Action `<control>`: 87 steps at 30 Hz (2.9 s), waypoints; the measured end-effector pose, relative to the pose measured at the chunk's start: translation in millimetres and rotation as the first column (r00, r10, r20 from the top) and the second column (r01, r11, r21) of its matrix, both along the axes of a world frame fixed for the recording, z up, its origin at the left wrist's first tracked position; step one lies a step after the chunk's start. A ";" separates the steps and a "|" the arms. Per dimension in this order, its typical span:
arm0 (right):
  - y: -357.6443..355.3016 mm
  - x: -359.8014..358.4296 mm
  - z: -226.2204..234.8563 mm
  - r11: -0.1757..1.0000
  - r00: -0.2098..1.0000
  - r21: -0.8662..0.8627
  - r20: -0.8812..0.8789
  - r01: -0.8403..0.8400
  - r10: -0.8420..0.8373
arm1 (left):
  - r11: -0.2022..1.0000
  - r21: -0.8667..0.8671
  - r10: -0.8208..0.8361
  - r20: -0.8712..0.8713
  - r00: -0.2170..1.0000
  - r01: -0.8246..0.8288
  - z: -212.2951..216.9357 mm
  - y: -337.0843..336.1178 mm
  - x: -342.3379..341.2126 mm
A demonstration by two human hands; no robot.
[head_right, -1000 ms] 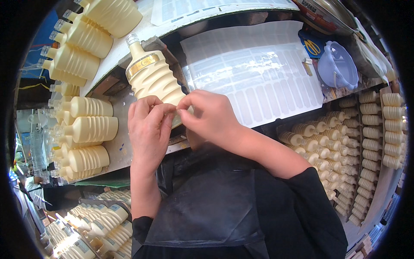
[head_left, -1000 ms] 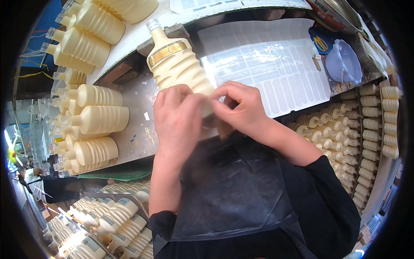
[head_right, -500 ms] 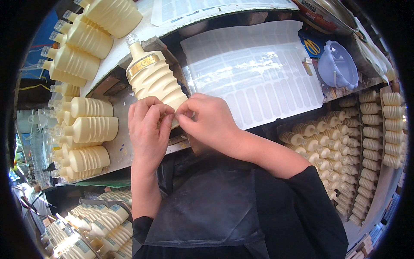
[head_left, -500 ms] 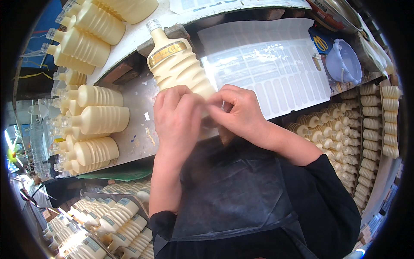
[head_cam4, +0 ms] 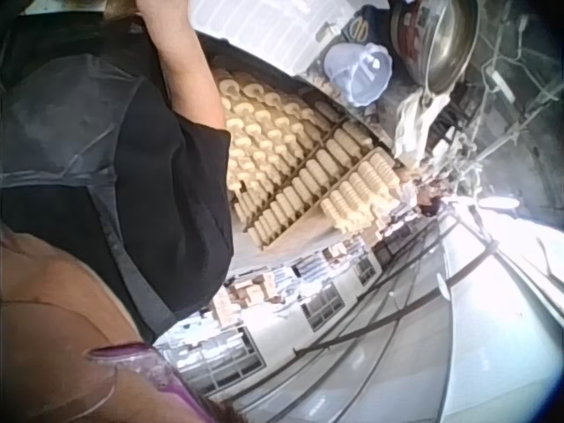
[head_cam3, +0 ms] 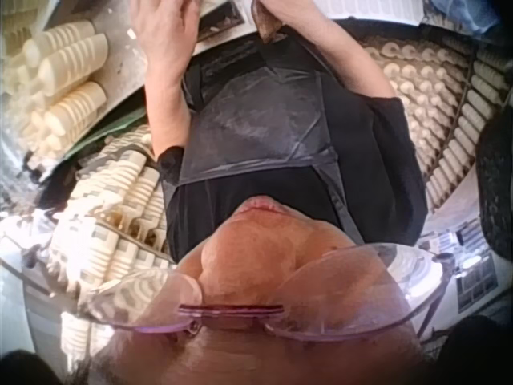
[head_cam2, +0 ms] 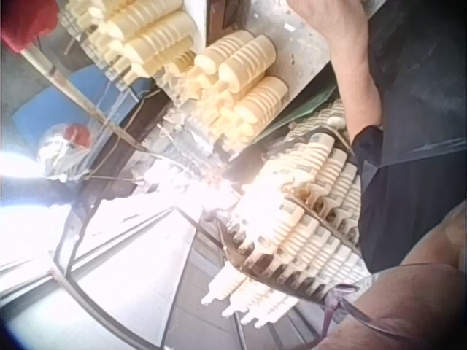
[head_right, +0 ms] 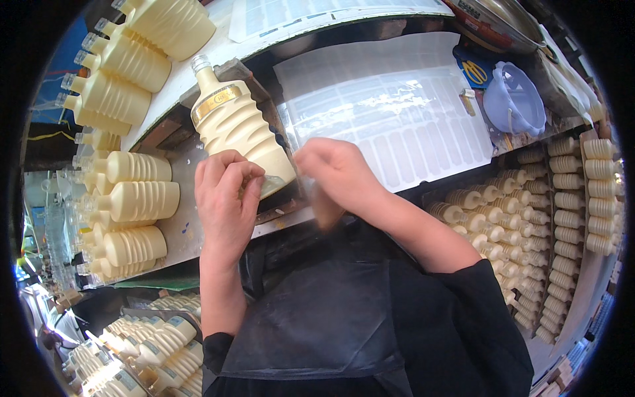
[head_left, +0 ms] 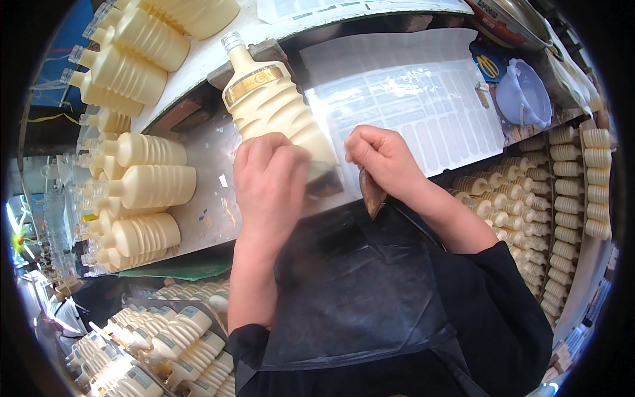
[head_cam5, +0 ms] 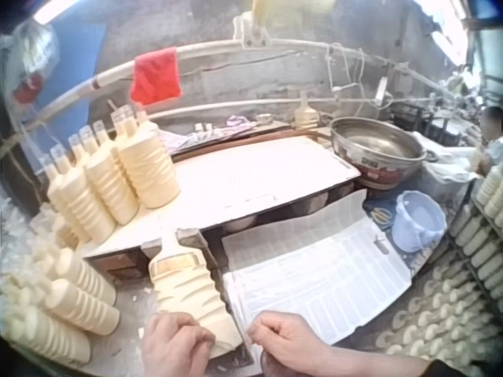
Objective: The person applies labels to cream-colored plastic bottles by hand. They pick up a bottle, place a label on its side, smooth it down, and then set the bottle aside. This process is repeated for multiple bottles.
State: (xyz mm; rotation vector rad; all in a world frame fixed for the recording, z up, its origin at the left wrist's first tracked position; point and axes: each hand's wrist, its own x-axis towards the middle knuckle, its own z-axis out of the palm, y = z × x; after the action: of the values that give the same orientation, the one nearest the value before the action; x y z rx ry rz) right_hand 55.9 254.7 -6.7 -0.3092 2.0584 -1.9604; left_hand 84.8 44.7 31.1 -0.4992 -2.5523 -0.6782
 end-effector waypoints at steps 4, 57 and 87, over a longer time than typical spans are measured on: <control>-20.8 7.3 10.8 0.981 0.923 0.178 -0.385 0.083 -0.008 | 1.000 -0.008 -0.004 0.056 0.998 0.004 1.5 -0.7 0.6; -10.9 1.5 23.2 0.854 0.970 0.519 -0.185 -0.041 0.159 | 0.991 0.122 -0.069 0.151 0.986 0.051 6.1 -14.7 -2.5; -31.6 8.7 -36.9 0.940 0.907 0.139 -0.339 0.312 -0.250 | 0.832 0.484 0.194 0.206 0.959 -0.272 -63.7 -8.0 24.3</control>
State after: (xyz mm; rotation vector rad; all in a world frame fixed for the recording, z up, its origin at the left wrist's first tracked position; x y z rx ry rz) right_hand 64.6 223.1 -43.6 -0.3158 2.6084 -1.9508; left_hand 109.0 36.7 -32.6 0.0495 -2.3654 -1.2809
